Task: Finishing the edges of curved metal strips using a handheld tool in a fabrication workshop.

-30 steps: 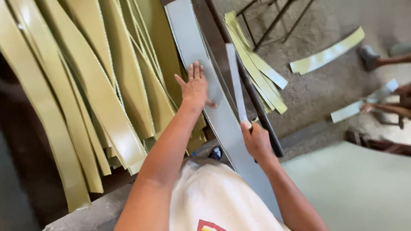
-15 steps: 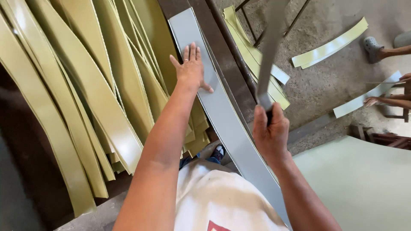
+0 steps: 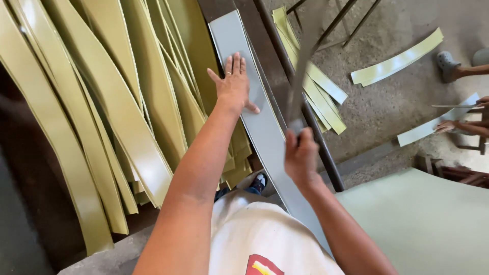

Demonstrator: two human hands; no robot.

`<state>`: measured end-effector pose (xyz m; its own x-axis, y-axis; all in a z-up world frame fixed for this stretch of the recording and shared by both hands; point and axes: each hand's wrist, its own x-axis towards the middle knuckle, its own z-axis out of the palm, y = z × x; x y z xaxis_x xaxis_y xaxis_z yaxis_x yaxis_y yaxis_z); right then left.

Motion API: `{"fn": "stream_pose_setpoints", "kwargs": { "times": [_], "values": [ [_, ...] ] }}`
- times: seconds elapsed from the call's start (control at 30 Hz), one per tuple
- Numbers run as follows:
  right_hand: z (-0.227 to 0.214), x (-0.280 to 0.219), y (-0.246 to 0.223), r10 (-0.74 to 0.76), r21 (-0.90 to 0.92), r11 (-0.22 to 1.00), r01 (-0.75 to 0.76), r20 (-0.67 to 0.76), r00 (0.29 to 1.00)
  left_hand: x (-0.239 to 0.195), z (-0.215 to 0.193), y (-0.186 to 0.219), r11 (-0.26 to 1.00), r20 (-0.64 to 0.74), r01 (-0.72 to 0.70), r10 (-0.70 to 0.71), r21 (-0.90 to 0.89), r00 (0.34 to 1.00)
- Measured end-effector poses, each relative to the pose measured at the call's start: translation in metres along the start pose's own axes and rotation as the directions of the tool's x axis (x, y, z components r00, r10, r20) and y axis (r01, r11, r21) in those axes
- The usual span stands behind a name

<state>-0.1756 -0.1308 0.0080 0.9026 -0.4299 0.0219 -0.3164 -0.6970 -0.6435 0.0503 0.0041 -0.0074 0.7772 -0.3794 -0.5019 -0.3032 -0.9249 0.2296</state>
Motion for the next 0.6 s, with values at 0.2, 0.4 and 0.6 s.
{"fn": "stream_pose_setpoints", "kwargs": {
  "times": [0.2,0.4,0.6],
  "values": [
    [-0.003,0.000,0.004,-0.062,-0.130,0.989,0.073,0.089,0.994,0.003,0.007,-0.001,1.000,-0.017,-0.016,0.015,-0.004,1.000],
    [0.039,-0.018,0.088,0.000,-0.124,0.992,0.002,0.013,1.000,-0.011,-0.006,-0.003,1.000,-0.002,0.016,-0.016,0.017,1.000],
    [-0.008,-0.006,0.027,0.155,-0.083,0.986,-0.143,0.171,0.973,-0.003,0.032,-0.010,1.000,-0.010,0.001,0.000,0.021,1.000]
  ]
}}
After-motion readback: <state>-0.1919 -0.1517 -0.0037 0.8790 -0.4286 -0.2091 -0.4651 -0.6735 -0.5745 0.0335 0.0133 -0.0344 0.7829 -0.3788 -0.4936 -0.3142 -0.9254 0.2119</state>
